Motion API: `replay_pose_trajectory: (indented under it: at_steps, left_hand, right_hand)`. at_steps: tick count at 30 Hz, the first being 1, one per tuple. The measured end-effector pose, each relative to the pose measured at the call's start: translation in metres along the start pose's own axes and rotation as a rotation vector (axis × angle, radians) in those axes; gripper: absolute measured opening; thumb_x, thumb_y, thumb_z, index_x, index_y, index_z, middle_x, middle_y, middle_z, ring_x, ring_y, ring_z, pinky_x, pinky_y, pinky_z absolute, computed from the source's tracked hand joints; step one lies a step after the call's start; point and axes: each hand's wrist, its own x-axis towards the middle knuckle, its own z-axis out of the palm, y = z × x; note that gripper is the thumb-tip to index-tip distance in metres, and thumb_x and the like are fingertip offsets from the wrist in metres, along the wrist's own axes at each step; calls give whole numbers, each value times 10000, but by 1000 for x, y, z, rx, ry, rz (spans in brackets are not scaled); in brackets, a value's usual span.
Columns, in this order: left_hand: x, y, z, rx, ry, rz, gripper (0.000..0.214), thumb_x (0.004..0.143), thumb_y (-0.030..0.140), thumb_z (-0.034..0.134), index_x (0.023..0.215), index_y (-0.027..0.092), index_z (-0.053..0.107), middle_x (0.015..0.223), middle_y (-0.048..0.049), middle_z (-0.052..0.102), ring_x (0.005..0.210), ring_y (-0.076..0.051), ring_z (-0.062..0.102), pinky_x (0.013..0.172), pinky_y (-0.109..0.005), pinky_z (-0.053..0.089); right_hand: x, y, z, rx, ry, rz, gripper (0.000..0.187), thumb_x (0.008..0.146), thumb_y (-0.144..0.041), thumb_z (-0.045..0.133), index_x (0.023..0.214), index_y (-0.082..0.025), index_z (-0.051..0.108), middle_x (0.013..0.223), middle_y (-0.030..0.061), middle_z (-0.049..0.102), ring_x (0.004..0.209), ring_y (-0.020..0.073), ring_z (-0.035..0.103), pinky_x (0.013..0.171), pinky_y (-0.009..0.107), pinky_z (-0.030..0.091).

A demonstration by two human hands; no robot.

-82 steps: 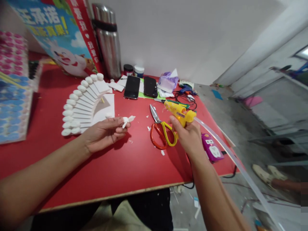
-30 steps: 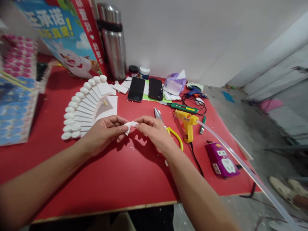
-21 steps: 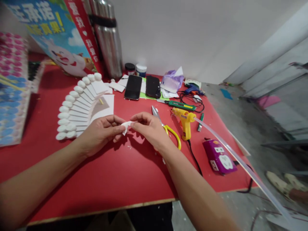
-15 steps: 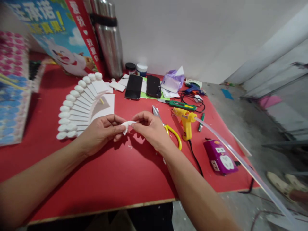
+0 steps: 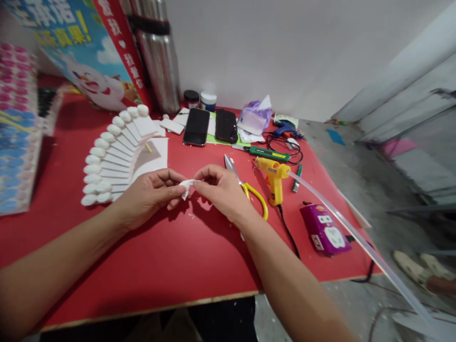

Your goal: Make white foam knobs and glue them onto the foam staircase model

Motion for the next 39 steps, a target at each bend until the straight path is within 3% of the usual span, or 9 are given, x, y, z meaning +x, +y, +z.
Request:
replay_pose_trajectory:
  at_steps: [8,15,24,30,39]
  left_hand:
    - [1,-2,-1,12,27,42,265,809,311,840,941,146,680,628,13,631,496,-94,563,461,-210,511]
    - [2,-4,-3,-12,19,65,272,821,301,829,980,147,671,642,8,639,510,-109,578,458,-232,540]
    - [4,-2,-5,-140,1,32,264,819,249,822,1025,139,700,693,-19,666,556,-106,589,509,-217,516]
    - [4,3,-4,-246,38,1,281,741,233,874,936,109,713,668,-6,631,543,-70,537,511,-175,454]
    - [3,-1,-3,-133,0,12,247,786,257,845,946,138,700,663,7,621,522,-89,526,462,-206,471]
  right_hand:
    - [-2,-3,1,-31,-32,-22,211,785,-341,783,827,-181,652,715,-27,628,578,93,553,548,233,447]
    - [-3,-4,2,-53,-71,-14,337,749,-429,835,896,-172,675,769,3,667,639,119,591,586,256,477]
    - [2,3,1,192,-15,-28,242,707,-211,810,929,-190,714,857,-4,701,707,104,618,645,247,490]
    - [0,2,4,61,5,-75,199,777,-269,776,931,-179,687,820,-9,684,667,104,614,591,238,489]
    - [0,2,6,-157,94,-209,86,810,-252,716,838,-178,681,726,-15,662,604,99,577,536,225,462]
